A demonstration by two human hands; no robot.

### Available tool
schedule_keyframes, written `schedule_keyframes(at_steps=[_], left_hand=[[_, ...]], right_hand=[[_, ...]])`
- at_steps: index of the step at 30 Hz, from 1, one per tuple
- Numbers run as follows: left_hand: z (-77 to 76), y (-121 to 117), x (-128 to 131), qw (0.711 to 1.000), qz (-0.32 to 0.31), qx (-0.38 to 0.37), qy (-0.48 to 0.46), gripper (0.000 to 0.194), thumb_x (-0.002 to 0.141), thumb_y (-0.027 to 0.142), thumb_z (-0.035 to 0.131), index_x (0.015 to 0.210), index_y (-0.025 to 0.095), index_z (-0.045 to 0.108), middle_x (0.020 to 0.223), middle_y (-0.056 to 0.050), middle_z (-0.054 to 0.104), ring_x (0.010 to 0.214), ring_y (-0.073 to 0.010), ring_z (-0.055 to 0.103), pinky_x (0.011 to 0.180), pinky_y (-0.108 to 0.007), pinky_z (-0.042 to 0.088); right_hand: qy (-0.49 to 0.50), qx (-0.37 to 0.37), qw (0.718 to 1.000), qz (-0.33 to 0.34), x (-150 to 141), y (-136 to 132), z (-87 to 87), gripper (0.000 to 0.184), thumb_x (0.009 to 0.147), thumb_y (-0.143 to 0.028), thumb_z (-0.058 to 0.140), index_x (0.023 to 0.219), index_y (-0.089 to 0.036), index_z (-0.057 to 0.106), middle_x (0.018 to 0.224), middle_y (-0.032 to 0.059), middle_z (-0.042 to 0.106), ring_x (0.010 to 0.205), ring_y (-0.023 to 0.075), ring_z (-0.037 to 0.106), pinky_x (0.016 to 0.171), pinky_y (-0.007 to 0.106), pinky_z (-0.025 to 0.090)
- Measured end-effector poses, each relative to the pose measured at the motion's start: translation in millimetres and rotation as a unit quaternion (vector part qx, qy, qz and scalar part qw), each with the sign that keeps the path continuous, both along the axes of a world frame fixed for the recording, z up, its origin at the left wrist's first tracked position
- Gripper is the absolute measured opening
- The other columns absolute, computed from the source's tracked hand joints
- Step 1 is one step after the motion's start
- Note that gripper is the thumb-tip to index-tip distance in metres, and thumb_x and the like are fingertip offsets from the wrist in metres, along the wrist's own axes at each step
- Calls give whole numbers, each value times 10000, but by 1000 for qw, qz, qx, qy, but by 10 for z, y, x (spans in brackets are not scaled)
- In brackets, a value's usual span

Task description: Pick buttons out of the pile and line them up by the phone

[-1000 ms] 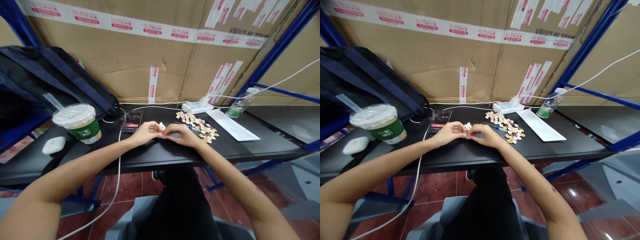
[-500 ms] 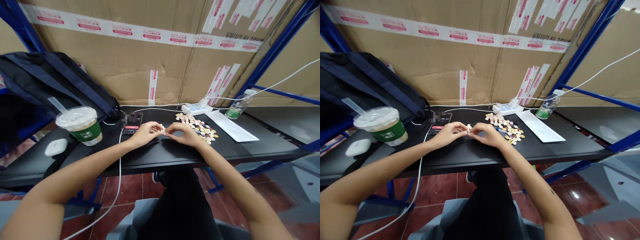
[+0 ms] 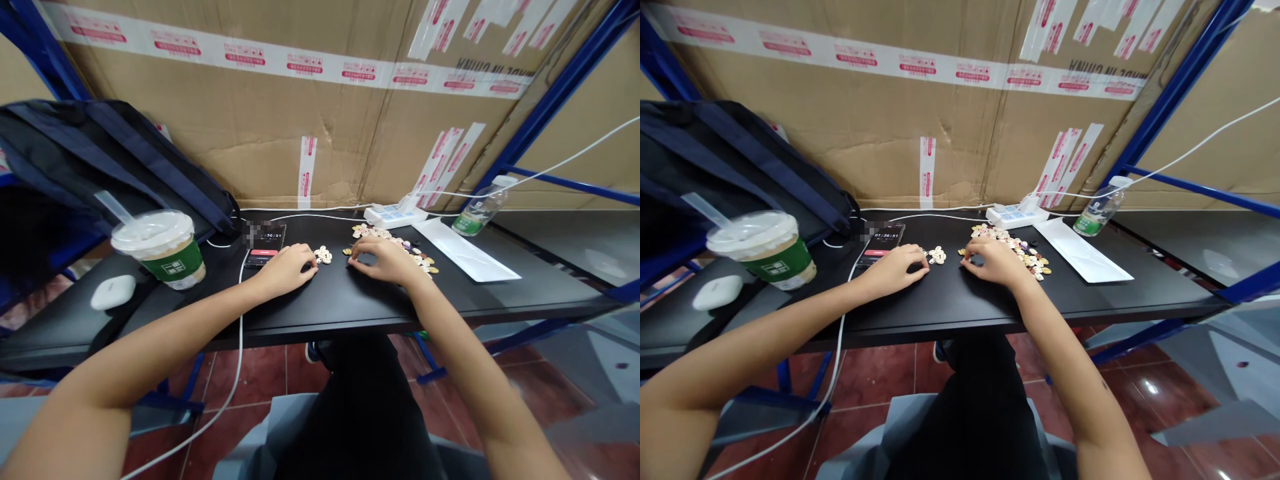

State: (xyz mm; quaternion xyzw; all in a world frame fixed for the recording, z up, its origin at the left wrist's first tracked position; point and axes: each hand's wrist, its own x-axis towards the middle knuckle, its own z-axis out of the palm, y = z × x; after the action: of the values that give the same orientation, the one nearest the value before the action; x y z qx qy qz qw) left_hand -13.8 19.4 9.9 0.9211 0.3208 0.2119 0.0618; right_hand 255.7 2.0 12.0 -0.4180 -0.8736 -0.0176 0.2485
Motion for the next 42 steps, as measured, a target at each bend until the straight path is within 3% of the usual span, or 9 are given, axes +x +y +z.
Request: schedule_keyframes(at_steps=[6,11,15,18,23,27,30,42], left_hand=[[1,-46,44,994,-59,-78,-45,71,881,194,580,838,170,632,863,-32,648,842,-176,604,803,-298,455],[-39,-17,55,976,-51,-178,-114,74,823,193,648,891,165,648,859,-25,649,796,-156,616,746,-275,480],[-81,14,68,934,-38,-301,-190,135,774,182,690,895,141,643,861,-35,665,800,-153,661,779,-286,528],[-91,24,84,909,-22,-348,-227,148,744,159,712,872,135,643,848,-35,685,812,-159,687,826,-311,540],[-89,33,96,897,-18,-367,-245,143,735,122,712,864,132,652,837,-37,704,814,-158,695,841,-323,548],[-90,46,91,901,-4,-356,-248,150,734,112,721,870,127,661,836,-43,702,811,-155,690,843,-328,552],[-96,60,90,897,3,-362,-254,158,725,107,736,864,124,663,835,-45,702,811,-155,688,849,-335,553],[-107,44,103,876,-26,-396,-274,168,723,106,745,867,120,660,838,-40,707,811,-142,688,866,-330,544]], right_hand=[[-15,-1,995,96,-251,-23,-37,260,929,-266,551,1157,-227,670,1167,89,645,1076,232,617,948,380,504],[19,-32,993,116,-315,-59,-63,182,924,-236,554,1031,-212,700,1099,85,675,1017,215,643,914,363,520],[64,-87,984,144,-305,-99,-33,131,890,-174,576,942,-196,695,1045,71,715,943,188,671,864,326,533],[73,-113,980,144,-300,-106,-16,159,864,-141,579,949,-202,699,988,53,734,897,182,682,833,312,539],[94,-103,978,152,-288,-116,-15,223,872,-128,542,986,-233,702,1083,47,724,1007,188,670,922,337,512],[95,-80,987,103,-316,-124,-25,170,861,-270,645,1012,-207,691,980,68,707,867,187,658,795,312,524],[68,-99,987,103,-347,-109,-40,188,871,-360,666,950,-193,707,891,60,687,797,175,642,750,297,511],[136,-128,970,154,-350,-111,-73,206,855,-247,649,1051,-210,702,959,51,725,833,166,675,804,296,549]])
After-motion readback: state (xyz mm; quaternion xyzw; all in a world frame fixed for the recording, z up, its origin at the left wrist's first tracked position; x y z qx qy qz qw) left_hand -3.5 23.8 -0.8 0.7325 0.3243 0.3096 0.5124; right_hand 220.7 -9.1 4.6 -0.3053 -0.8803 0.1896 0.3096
